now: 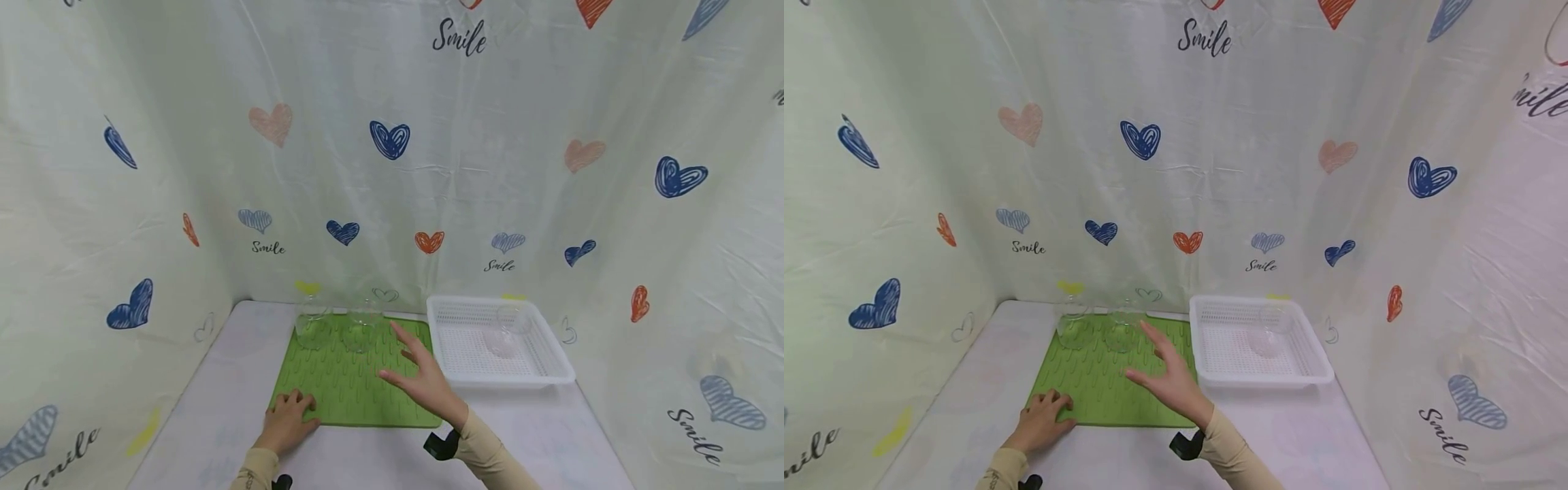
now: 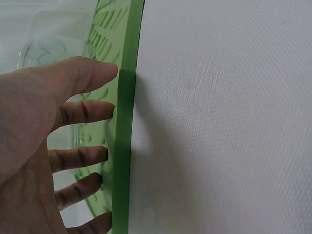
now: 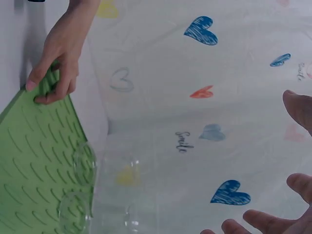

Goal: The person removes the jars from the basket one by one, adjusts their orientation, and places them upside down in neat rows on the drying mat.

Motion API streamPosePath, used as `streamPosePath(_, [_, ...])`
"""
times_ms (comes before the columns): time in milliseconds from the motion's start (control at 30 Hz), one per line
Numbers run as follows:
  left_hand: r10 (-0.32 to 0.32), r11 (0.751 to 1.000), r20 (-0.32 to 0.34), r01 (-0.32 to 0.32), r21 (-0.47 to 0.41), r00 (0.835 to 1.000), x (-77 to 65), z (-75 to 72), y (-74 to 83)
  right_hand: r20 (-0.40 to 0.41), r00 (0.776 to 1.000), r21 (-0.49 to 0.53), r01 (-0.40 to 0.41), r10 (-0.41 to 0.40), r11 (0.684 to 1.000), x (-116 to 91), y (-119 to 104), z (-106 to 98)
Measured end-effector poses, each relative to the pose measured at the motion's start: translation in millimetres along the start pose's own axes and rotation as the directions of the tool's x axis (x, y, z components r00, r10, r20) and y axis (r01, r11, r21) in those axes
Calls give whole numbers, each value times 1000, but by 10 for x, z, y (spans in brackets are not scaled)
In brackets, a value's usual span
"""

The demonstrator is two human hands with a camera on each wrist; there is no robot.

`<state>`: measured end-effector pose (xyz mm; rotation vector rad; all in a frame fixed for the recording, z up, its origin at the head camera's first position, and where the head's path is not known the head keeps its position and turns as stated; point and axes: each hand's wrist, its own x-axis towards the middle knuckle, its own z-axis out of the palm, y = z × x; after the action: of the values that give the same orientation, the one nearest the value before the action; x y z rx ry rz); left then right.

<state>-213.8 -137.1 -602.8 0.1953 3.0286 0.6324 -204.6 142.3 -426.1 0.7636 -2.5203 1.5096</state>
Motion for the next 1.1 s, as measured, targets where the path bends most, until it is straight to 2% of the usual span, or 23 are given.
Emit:
streamPosePath(300, [-6, 1000, -2, 6, -8, 1000, -29, -5, 15, -144, 989, 2, -17, 17, 1000, -337, 60, -348])
streamPosePath(500, [-8, 1000, -9, 8, 2, 1000, -9, 13, -14, -255, 967, 15, -28, 31, 999, -510, 328, -603])
streamPosePath(633, [-7, 1000, -16, 7, 7, 1000, 3, 29, -50, -317, 945, 12, -81, 81, 997, -621, 518, -772])
streamPosePath(867, [7, 1000, -19, -7, 15, 1000, 32, 50, -71, -420, 892, 28, -172, 167, 985, -753, 690, -1067])
streamPosePath(1100, [11, 1000, -13, -11, 6, 1000, 35, 43, -50, -474, 832, 19, -318, 289, 948, -832, 991, -1335])
